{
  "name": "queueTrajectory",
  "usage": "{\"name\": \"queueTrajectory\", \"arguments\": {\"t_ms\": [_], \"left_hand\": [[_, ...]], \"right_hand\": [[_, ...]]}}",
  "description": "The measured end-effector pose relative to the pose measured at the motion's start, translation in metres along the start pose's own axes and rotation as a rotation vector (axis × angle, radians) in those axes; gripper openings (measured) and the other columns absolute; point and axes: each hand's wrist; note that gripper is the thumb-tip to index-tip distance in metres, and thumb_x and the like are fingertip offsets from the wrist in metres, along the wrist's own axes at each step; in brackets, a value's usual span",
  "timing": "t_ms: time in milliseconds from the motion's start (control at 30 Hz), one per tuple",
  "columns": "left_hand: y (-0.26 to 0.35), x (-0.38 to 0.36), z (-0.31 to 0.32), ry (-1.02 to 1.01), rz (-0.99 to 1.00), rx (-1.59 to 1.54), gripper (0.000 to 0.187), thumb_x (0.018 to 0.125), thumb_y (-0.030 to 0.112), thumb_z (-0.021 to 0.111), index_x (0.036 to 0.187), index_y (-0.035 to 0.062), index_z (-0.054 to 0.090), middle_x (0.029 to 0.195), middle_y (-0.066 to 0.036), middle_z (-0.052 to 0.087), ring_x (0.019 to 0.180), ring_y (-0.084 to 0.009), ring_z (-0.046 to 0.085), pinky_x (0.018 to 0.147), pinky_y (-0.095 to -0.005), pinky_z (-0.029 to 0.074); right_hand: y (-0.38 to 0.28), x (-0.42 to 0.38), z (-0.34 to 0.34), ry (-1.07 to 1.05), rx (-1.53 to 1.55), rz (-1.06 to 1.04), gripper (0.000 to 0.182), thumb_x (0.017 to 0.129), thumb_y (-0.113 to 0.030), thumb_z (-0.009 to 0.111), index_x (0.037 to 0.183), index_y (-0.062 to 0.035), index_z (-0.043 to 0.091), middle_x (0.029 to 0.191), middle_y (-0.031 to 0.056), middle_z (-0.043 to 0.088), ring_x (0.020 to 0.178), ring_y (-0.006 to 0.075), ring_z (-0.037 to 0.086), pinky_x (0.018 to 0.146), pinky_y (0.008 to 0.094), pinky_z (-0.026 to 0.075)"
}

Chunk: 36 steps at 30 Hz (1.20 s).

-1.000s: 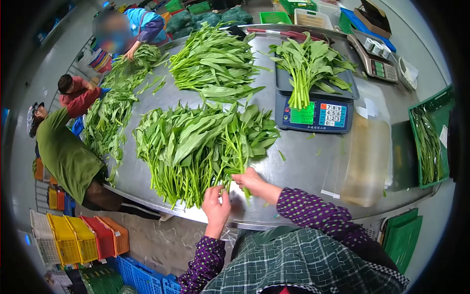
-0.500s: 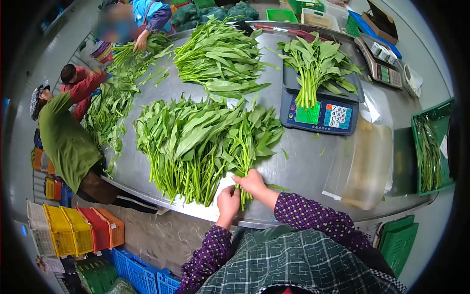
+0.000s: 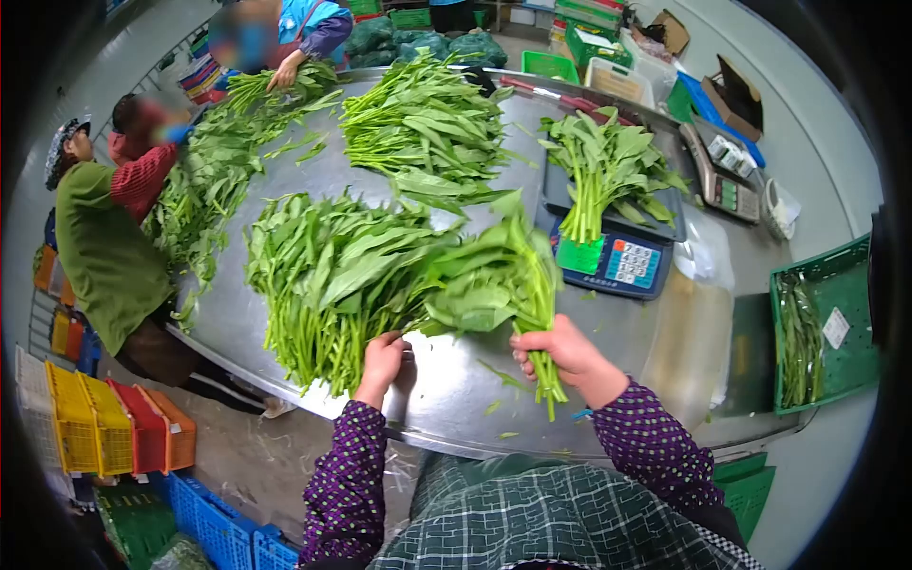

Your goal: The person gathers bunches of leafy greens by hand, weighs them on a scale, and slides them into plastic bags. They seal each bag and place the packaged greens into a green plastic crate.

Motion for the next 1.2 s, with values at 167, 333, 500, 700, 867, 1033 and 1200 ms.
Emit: {"name": "queueTrajectory", "arguments": {"t_ms": [167,333,500,700,867,1033,1200], "left_hand": [[0.033,-0.054,0.018,-0.138,0.05,0.067,0.043,0.091,0.013,0.056,0.127,-0.0091,0.05,0.097,-0.014,0.069,0.078,-0.0183,0.066,0.068,-0.0296,0.053],[0.019,-0.164,0.057,-0.798,-0.289,-0.396,0.039,0.095,0.03,0.059,0.119,-0.0003,0.055,0.079,-0.007,0.064,0.066,-0.0171,0.063,0.065,-0.0305,0.052],[0.02,-0.188,0.083,-0.671,-0.425,-0.54,0.035,0.095,0.033,0.057,0.108,-0.0004,0.057,0.083,-0.011,0.063,0.06,-0.0187,0.062,0.055,-0.0303,0.053],[0.047,-0.167,0.099,-0.64,-0.409,-0.467,0.039,0.093,0.028,0.058,0.116,-0.0037,0.057,0.098,-0.013,0.066,0.079,-0.02,0.065,0.07,-0.0313,0.054],[0.09,-0.137,0.113,-0.738,-0.088,-0.282,0.032,0.093,0.021,0.062,0.113,-0.0034,0.061,0.094,-0.008,0.068,0.083,-0.0145,0.064,0.077,-0.0289,0.051],[0.173,-0.061,0.142,-0.441,0.341,0.009,0.026,0.088,0.02,0.07,0.099,-0.0035,0.067,0.085,-0.005,0.068,0.079,-0.01,0.062,0.072,-0.0249,0.051],[0.227,0.056,0.216,-0.207,0.539,0.239,0.058,0.088,0.047,0.062,0.099,-0.0097,0.064,0.092,-0.025,0.068,0.087,-0.0303,0.067,0.078,-0.0358,0.051]], "right_hand": [[-0.032,-0.043,0.017,-0.048,0.217,-0.167,0.02,0.084,-0.008,0.068,0.099,0.0017,0.058,0.076,0.0098,0.063,0.062,0.0187,0.063,0.055,0.033,0.055],[0.122,-0.058,0.02,-0.39,0.182,0.027,0.032,0.086,-0.002,0.063,0.116,0.0007,0.053,0.087,0.0109,0.065,0.074,0.0216,0.064,0.069,0.0336,0.053],[0.121,-0.066,0.023,-0.335,0.089,0.215,0.026,0.084,-0.002,0.067,0.107,-0.0003,0.055,0.085,0.0105,0.063,0.076,0.0198,0.065,0.067,0.0317,0.055],[0.118,-0.059,0.026,-0.145,-0.237,0.12,0.017,0.081,-0.005,0.069,0.093,-0.0008,0.059,0.072,0.0051,0.061,0.058,0.0148,0.058,0.054,0.0289,0.049],[-0.009,-0.086,-0.004,0.026,-0.455,-0.201,0.02,0.085,-0.015,0.067,0.097,-0.0006,0.062,0.075,0.0046,0.064,0.061,0.0122,0.06,0.055,0.0269,0.049],[-0.158,-0.07,-0.061,0.495,-0.456,-0.87,0.015,0.086,-0.014,0.066,0.088,0.0007,0.061,0.068,0.0031,0.06,0.053,0.011,0.055,0.048,0.0277,0.045],[-0.168,0.01,-0.133,0.796,-0.452,-0.68,0.03,0.085,-0.022,0.068,0.097,0.0052,0.063,0.07,0.006,0.062,0.056,0.0137,0.058,0.05,0.0311,0.047]]}}
Point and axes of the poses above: each hand's wrist, its own x-axis towards the middle knuckle, its own z-axis out of the palm, y = z × x
